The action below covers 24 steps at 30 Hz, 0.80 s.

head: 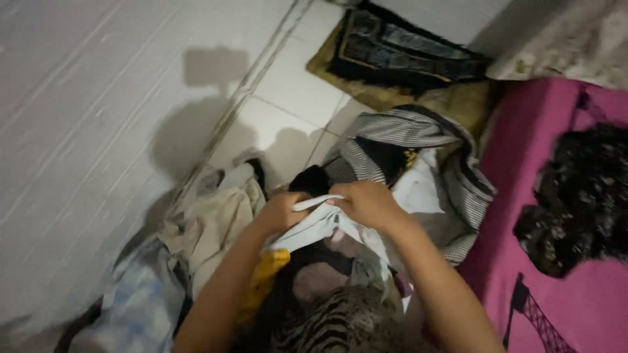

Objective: Folding various pieces of clothing and packing them into a checkered bag on the floor.

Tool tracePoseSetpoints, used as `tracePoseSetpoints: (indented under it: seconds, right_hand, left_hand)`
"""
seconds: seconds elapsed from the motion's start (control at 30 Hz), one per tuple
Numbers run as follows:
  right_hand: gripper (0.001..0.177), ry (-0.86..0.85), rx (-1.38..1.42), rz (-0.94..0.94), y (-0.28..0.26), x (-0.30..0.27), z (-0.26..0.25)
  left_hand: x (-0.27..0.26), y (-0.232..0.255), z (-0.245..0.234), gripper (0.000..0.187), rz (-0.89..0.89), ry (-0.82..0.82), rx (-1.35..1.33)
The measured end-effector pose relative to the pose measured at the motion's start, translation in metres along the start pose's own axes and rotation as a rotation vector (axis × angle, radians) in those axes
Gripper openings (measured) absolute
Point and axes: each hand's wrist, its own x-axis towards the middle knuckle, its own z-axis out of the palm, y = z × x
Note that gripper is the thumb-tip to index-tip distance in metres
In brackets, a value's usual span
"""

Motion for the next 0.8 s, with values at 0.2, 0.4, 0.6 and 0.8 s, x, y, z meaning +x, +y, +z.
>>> tracePoseSetpoints:
  seconds: [0.2, 0.4, 0.6, 0.8]
  right_hand:
    - [0.031, 0.273, 0.016, 0.228, 0.012, -0.091, -0.092]
    - [0.022, 0.865, 0.102, 0.394, 0.086, -0.195, -0.129]
    - [0.039, 0.973, 0.013, 0.768, 0.122, -0.282, -0.136]
    - [0.082, 0.673, 0.568, 0.872, 0.127, -0.409, -0.075]
  left_hand:
    - [0.02, 0.035, -0.029, 0.055, -0.018, -0.351, 0.166]
    - [0.078, 0.134, 0.04, 0.049, 0.237, -0.34, 0.196]
    - [0.132, 0.242, 0.157, 0.048, 0.299, -0.52, -0.232]
    - [0.144, 0.347, 0.251, 0.046, 0.198, -0.619, -0.587]
